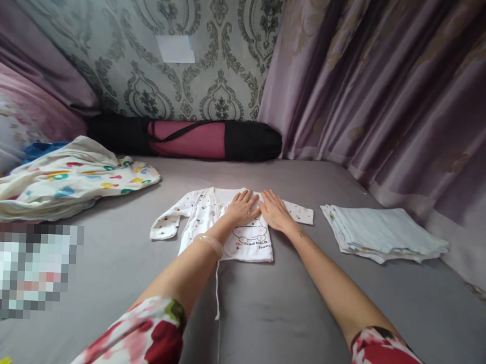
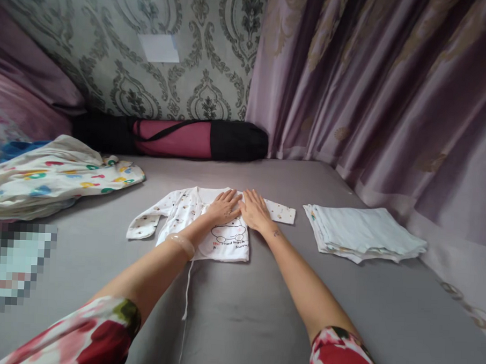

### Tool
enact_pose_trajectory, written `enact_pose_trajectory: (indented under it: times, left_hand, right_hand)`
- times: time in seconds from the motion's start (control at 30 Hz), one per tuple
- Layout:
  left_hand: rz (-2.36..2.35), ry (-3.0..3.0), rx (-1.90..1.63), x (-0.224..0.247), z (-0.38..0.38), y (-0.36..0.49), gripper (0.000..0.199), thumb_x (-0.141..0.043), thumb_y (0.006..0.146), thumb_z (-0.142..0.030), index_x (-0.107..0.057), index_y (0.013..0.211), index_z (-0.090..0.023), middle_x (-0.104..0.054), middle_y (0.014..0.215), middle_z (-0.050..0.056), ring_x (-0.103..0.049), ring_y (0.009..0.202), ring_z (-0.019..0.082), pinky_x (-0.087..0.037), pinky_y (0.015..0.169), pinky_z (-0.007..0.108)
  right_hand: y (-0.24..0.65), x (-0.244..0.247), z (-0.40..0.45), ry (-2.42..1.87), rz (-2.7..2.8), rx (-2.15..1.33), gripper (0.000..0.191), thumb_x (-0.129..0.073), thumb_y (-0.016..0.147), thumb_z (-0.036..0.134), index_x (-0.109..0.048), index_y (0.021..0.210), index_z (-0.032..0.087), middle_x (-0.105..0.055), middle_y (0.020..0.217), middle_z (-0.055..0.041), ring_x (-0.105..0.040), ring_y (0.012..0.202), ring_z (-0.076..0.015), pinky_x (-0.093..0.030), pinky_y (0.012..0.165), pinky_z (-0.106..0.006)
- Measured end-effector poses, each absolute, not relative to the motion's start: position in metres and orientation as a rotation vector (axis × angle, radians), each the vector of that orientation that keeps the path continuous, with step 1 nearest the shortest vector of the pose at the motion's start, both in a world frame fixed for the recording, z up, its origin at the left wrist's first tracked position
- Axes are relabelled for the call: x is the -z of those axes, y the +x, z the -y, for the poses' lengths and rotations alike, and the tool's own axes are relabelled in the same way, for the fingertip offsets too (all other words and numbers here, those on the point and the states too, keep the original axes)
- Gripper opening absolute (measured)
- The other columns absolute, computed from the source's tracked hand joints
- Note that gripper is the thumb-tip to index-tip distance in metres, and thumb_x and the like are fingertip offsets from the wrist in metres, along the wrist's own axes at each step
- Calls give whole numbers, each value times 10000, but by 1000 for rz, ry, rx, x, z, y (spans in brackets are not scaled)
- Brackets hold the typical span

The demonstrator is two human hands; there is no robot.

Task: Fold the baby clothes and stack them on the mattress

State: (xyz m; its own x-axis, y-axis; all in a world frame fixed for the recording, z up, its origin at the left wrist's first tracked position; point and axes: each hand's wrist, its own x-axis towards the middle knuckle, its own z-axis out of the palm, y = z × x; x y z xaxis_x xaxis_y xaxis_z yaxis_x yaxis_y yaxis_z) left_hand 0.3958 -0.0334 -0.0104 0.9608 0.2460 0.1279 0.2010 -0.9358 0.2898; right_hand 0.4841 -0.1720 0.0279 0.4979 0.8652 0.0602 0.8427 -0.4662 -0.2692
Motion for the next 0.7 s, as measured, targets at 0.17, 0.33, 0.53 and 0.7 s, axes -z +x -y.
enact_pose_trajectory:
  times: [0.17,0.33,0.53,0.7]
  left_hand:
    - [-333,2863,-154,8,36,396,609,-369,936,-420,-338,1472,-132,-275,1553,174,-214,1443,320,-176,1162,486]
    - [-296,2781,-102,3,27,398,633,-449,905,-418,-360,1457,-121,-273,1550,188,-213,1442,332,-183,1164,493]
    - [-210,2555,-454,-7,5,380,513,-549,817,-204,-502,1322,-124,-392,1476,205,-348,1389,289,-343,1107,444]
    - [-433,2483,-723,-29,-18,315,361,-541,845,-246,-589,1191,-155,-587,1275,151,-527,1213,252,-395,1062,405]
  right_hand:
    - [482,-10,158,-2495,1404,-320,707,-103,979,513,-206,1520,69,-171,1589,-123,-92,1470,-234,-60,1184,-412]
    - [490,-6,160,-2586,1397,-298,693,-117,983,483,-199,1517,49,-156,1590,-134,-101,1468,-236,-55,1185,-414]
    - [467,-28,133,-2663,1362,-208,659,-169,989,447,-325,1461,15,-226,1558,-207,-144,1454,-304,-65,1159,-519]
    - [439,-16,106,-2531,1416,-249,683,-224,983,457,-221,1499,11,-151,1582,-183,-76,1467,-274,-56,1177,-452]
